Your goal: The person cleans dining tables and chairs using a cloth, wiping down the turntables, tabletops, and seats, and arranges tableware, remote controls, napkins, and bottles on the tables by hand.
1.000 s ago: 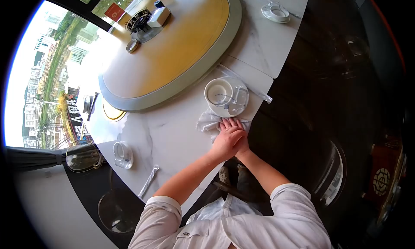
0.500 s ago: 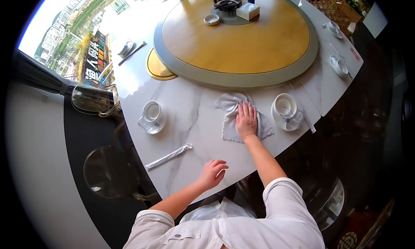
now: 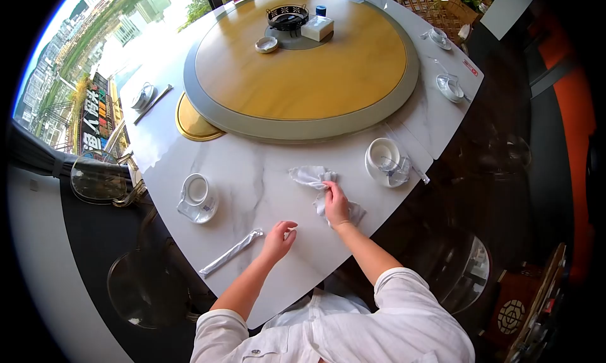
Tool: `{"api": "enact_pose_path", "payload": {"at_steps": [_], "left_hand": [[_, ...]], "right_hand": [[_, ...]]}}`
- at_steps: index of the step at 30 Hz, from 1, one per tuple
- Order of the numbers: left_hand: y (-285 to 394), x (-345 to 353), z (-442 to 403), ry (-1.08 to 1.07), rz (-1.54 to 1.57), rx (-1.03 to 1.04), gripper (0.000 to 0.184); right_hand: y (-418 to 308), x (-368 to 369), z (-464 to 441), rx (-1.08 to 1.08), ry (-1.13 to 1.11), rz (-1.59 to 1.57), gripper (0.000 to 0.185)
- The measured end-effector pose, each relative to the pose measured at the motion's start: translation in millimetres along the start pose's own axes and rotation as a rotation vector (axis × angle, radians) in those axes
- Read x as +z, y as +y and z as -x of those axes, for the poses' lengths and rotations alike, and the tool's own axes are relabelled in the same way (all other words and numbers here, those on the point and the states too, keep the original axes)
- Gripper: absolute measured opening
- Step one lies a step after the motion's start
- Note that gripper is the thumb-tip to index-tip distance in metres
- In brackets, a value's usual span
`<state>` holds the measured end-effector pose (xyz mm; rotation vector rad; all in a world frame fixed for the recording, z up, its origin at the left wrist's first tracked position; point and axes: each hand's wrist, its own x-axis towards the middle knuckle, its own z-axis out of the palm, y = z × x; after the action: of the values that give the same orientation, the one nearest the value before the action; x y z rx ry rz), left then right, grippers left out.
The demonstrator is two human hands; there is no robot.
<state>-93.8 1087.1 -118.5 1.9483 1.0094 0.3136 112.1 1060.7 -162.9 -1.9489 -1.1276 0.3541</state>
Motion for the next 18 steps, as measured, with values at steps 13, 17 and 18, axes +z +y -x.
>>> {"api": "enact_pose_path", "payload": {"at_steps": [13, 17, 18], "left_hand": [[13, 17, -56, -0.009, 0.014, -0.29, 0.019], [23, 15, -87, 0.124, -0.151, 0.04, 0.02], [26, 11, -98, 0.088, -0.152, 0.031, 0.022]], "right_hand": [[-8, 10, -184, -0.386, 0.147, 0.312, 0.034], [29, 19, -207, -0.488, -0.143, 0.434, 0.048], [41, 6, -223, -0.429, -0.07, 0.553, 0.048]]}}
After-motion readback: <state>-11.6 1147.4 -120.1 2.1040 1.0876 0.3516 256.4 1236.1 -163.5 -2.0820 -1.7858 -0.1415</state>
